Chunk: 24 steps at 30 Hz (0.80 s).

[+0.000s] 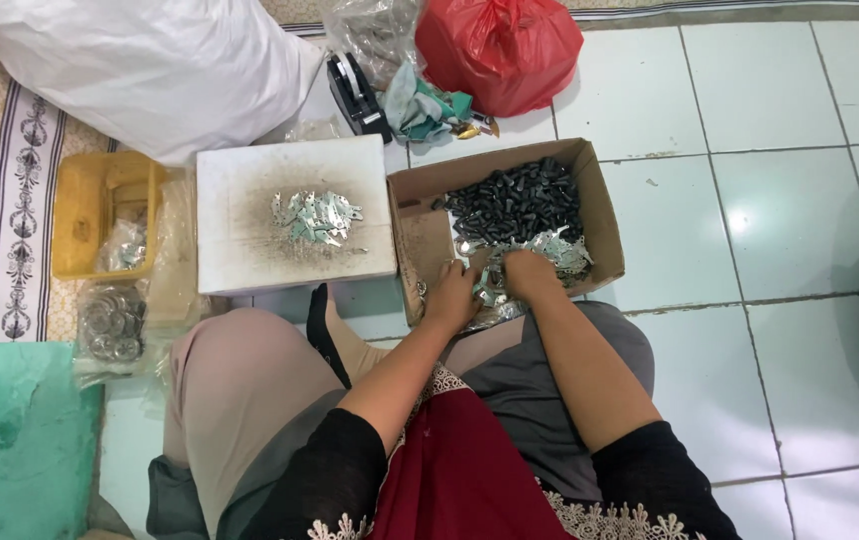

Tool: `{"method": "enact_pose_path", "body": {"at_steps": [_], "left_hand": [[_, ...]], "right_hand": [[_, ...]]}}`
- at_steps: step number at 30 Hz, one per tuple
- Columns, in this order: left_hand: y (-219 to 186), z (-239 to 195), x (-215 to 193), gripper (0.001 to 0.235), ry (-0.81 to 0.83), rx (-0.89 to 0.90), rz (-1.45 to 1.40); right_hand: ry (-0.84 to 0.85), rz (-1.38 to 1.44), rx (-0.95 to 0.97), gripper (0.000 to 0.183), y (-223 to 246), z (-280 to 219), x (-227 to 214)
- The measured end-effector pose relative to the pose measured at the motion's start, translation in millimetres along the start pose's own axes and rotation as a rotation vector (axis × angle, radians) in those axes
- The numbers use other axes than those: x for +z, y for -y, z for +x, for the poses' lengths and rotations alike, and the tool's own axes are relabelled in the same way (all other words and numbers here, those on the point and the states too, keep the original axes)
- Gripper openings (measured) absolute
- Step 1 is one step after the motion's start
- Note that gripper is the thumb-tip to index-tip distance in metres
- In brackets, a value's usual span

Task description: Sorting small metal components and placing them into small plastic bags

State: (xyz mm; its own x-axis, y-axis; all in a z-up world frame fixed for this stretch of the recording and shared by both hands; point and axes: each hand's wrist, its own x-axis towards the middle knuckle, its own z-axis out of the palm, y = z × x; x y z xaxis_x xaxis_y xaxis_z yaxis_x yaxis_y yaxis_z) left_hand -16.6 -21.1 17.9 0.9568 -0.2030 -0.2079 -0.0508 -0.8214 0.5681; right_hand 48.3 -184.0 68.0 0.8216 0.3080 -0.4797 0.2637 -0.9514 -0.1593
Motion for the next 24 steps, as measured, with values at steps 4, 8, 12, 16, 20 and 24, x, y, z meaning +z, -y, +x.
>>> {"method": "enact_pose_path", "body": {"at_steps": [4,8,12,16,20,24], "left_hand": [[7,9,10,0.055,0.035,-0.005,0.072],[29,18,43,0.035,-0.026,0.039,0.100],[41,23,63,0.019,-0.078,0.083,0.129],[46,28,69,0.015,-0.077,0.081,0.115],[36,20,50,0.013,0.010,0.081,0.090],[10,6,13,0.019,0.024,0.097,0.056]], "right_hand": [[-0.108,-0.040,-0.078,0.028,2,-3,-1],[-0.085,-0.001,-0.071,0.037,-4,4,13],[0.036,0.021,-0.077,0.047,0,-4,0],[0.056,-0.041,-0.082,0.051,-8,16,16],[0.025,-0.060,-0.064,0.041,-8,18,22],[0.037,-0.028,-0.060,0.039,-11,22,30]]}}
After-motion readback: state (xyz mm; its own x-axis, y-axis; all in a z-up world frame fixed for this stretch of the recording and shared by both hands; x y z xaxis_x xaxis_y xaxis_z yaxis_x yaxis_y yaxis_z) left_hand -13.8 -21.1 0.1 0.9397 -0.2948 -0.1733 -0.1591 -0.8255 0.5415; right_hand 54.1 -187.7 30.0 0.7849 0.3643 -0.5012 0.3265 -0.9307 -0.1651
